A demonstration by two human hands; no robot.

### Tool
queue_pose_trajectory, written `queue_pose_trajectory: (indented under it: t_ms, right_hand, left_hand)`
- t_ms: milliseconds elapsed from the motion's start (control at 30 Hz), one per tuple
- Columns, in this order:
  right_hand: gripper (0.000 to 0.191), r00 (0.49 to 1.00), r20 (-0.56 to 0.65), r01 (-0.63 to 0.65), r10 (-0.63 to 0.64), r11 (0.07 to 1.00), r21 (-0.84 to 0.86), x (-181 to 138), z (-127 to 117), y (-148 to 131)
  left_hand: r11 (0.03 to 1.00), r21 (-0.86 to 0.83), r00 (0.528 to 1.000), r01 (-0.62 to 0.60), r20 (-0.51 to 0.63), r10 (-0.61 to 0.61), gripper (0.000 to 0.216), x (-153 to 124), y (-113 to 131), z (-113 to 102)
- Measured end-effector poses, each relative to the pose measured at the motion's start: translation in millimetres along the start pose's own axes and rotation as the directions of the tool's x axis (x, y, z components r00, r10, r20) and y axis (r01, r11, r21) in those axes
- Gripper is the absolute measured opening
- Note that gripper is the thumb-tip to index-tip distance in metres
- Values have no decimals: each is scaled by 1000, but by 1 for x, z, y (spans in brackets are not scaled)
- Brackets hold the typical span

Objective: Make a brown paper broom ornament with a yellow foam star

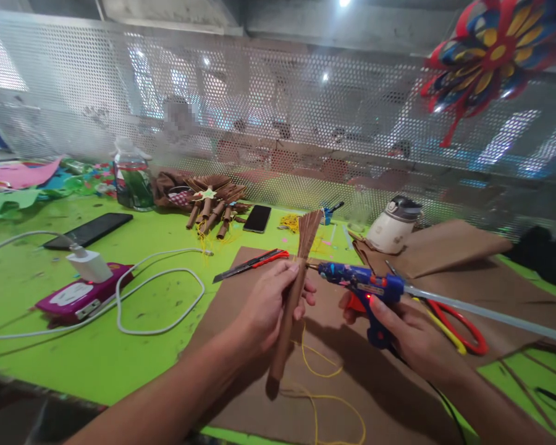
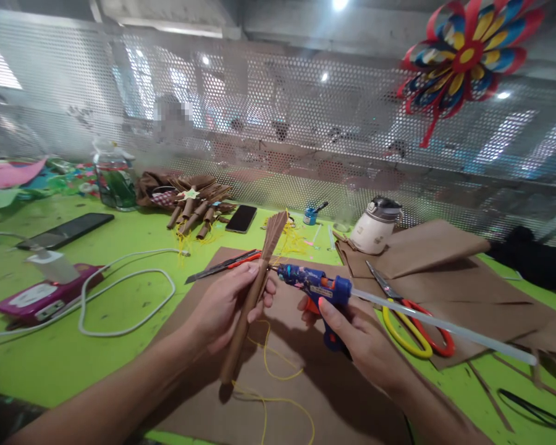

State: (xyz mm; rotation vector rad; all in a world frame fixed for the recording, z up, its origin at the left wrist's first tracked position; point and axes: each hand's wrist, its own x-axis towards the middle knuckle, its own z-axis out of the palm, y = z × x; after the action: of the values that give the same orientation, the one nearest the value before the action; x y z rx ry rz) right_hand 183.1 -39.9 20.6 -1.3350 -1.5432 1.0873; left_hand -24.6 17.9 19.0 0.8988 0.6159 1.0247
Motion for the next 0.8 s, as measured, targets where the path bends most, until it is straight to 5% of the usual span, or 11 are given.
queue_pose_trajectory:
  t_ms: [467, 800]
  right_hand:
    - [46, 999, 48, 25, -15, 978, -208, -10, -3, -6]
    - [43, 996, -29, 77, -86, 972, -222, -6, -1, -8]
  left_hand:
    - [1000, 31, 996, 5, -88, -2, 18, 0, 2, 0]
    - [998, 40, 992, 42, -124, -36, 19, -2, 3, 1]
